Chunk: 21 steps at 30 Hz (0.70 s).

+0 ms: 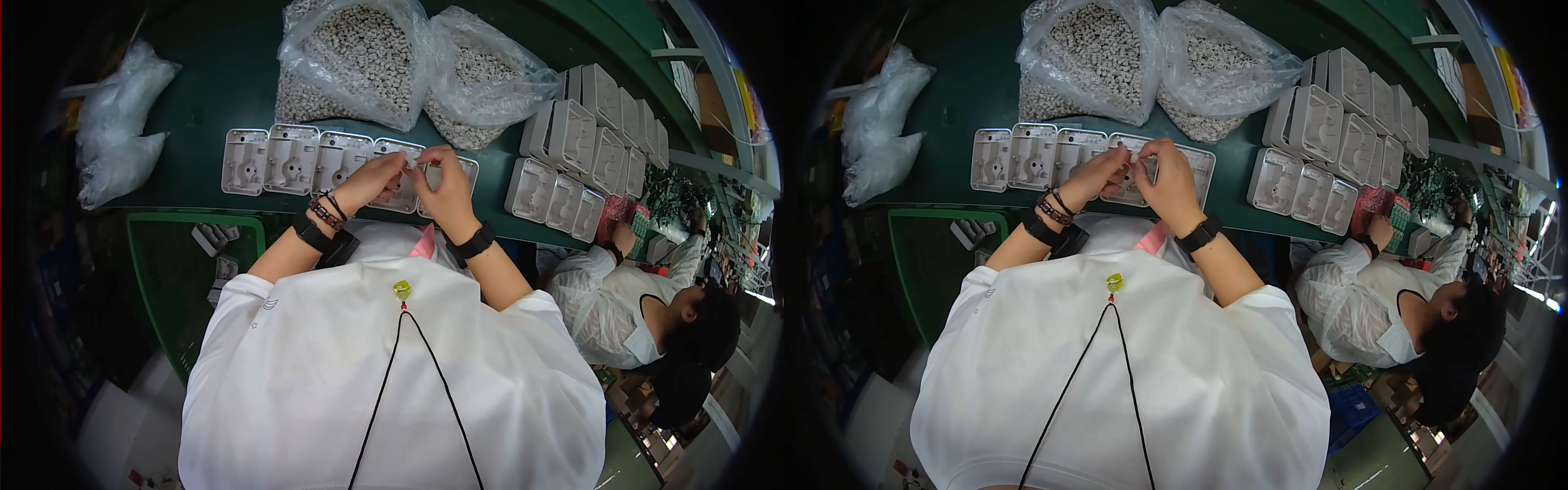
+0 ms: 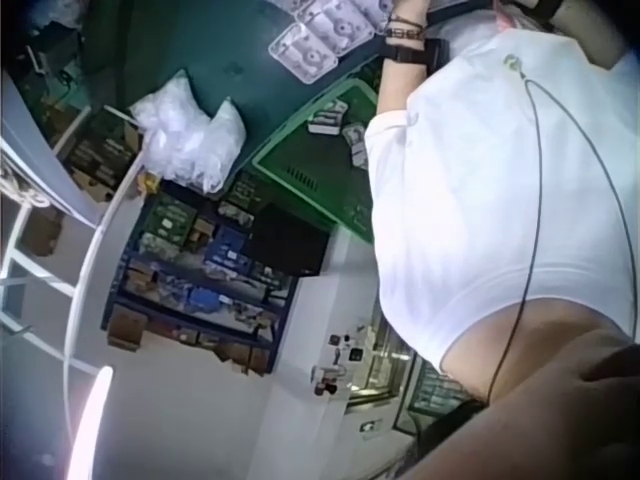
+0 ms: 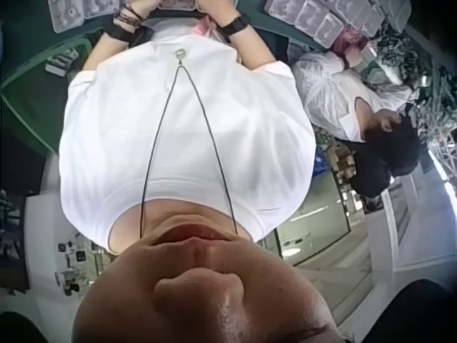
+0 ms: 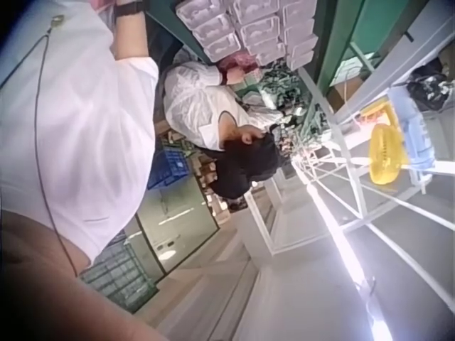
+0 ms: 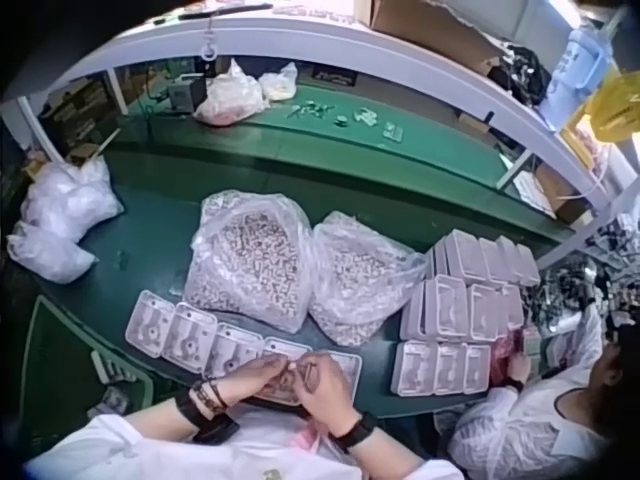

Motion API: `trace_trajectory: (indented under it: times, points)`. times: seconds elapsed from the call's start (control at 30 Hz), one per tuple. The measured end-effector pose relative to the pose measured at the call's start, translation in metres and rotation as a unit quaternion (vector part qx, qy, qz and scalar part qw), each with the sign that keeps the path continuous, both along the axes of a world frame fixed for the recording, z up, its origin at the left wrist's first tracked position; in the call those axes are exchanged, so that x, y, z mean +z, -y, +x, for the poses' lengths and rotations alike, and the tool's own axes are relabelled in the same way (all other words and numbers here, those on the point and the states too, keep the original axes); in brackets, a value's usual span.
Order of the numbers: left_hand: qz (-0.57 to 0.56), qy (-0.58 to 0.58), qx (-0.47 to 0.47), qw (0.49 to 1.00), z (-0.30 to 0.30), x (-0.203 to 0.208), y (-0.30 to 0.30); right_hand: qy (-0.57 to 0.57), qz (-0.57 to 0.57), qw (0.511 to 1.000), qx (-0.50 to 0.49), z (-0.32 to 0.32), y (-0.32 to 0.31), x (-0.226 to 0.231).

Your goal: The person retrieves plastic housings from a green crate, places them on a workbench, and inserts small white components into each housing. After filling the housings, the person gathers them and places the assembled units back into the crate.

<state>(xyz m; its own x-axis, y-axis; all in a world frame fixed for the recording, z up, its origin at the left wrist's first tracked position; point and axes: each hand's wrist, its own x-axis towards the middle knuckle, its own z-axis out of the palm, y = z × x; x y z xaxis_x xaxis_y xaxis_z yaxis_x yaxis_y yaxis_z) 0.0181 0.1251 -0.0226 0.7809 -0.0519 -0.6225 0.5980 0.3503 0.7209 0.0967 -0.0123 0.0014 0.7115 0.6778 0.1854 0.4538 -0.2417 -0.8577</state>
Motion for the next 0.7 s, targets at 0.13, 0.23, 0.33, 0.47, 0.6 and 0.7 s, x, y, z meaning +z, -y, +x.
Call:
trace_trajectory:
  times: [0.13, 0.23, 0.33, 0.47, 0.6, 0.7]
  points:
    - [0.012, 0.083, -0.032, 0.996, -0.006, -0.001, -0.002, -0.003, -0.019, 0.998, 0.058, -0.003, 0.002, 0.002]
    - [-0.032, 0.055, -0.033, 0.997, -0.01, -0.001, -0.005, 0.044, -0.031, 0.994, 0.09, -0.002, 0.005, -0.004]
    - [-0.095, 0.013, -0.059, 0.994, -0.017, -0.004, -0.005, 0.097, -0.051, 0.986, 0.125, -0.001, 0.006, -0.007]
    - [-0.029, -0.046, -0.025, 0.998, -0.019, -0.004, -0.007, 0.179, -0.091, 0.964, 0.172, 0.0, 0.004, -0.011]
    - [-0.024, -0.053, 0.006, 0.998, -0.024, -0.006, -0.009, 0.204, -0.103, 0.957, 0.179, 0.0, -0.003, -0.015]
    - [-0.026, -0.042, 0.014, 0.999, -0.028, -0.014, -0.012, 0.164, -0.081, 0.971, 0.151, 0.002, -0.009, -0.019]
